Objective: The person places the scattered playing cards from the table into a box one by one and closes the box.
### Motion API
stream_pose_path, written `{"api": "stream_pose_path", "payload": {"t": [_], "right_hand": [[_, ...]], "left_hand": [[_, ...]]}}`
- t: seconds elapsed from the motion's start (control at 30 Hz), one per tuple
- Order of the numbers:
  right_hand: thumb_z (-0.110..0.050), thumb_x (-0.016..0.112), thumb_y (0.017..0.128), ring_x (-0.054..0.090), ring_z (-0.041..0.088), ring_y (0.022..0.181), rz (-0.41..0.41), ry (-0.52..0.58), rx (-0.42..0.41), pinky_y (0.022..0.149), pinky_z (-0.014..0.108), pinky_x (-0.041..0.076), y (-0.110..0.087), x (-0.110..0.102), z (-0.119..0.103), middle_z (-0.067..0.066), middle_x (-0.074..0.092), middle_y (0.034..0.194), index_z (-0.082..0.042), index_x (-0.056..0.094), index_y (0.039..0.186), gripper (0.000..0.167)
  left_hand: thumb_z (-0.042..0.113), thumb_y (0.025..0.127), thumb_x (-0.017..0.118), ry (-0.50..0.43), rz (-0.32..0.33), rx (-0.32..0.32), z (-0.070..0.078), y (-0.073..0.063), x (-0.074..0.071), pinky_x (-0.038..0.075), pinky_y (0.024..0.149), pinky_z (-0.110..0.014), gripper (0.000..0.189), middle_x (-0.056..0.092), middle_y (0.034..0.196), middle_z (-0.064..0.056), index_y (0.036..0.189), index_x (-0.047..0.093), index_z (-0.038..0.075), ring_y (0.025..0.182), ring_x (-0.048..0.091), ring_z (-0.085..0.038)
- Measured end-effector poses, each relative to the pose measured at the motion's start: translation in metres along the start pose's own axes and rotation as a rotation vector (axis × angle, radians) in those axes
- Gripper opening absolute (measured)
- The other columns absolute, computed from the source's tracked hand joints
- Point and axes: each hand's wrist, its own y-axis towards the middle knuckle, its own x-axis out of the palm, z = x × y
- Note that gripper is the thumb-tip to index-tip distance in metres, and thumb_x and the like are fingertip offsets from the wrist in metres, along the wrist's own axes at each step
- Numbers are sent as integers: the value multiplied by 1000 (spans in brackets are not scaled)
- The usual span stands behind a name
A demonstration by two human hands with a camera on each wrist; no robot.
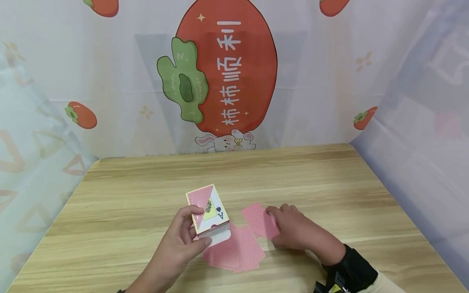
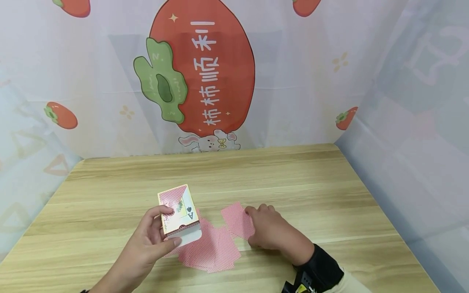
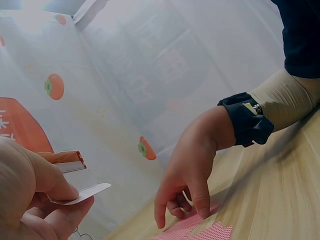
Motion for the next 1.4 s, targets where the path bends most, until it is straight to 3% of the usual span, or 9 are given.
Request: {"api": "stream_pose_path", "payload": {"t": [0.33,0.63,0.93,1.07,1.17,1.27,1.4], "right_hand": [[-10,84,69,43,20,93,-8,86,13,72,33,45,3,2,1,6,50,105,-3,54,141,78],[-16,80,71,46,22,101,45,11,23,80,35,46,4,1,2,6,55,112,-5,51,143,78],[-5,72,76,54,19,102,66,74,10,88,38,51,7,2,7,11,55,124,-4,43,148,77],[-4,70,80,53,19,100,101,69,4,86,37,50,8,1,8,8,57,120,-4,45,146,71],[-4,69,85,54,18,101,132,88,-22,87,37,51,7,-3,9,9,58,122,-2,46,144,63],[-3,64,91,55,18,100,141,173,-65,86,37,51,5,-10,8,9,59,121,-1,49,138,50],[-2,56,95,55,18,89,105,321,-100,75,32,51,2,-18,4,4,60,105,-5,55,125,30]], "left_hand": [[-14,86,64,-1,10,-13,0,0,0,59,90,-34,65,42,141,-18,139,32,8,119,61,-24],[-13,86,64,-4,-13,40,1,0,0,58,90,-32,64,43,139,-18,138,33,8,119,61,-23],[-13,86,64,-8,-3,19,1,-1,0,58,91,-33,64,42,140,-18,138,32,8,120,60,-24],[-13,86,64,-1,-3,20,2,-1,0,58,91,-32,64,41,140,-19,138,32,6,119,60,-24],[-13,86,64,0,15,-13,2,-1,1,58,91,-33,65,41,141,-19,138,32,7,120,60,-24],[-14,85,64,-3,37,-55,3,-1,2,58,92,-33,65,40,143,-19,138,33,8,122,60,-24],[-15,85,63,-4,40,-49,3,-1,1,58,91,-34,65,39,144,-21,138,32,7,122,60,-25]]}}
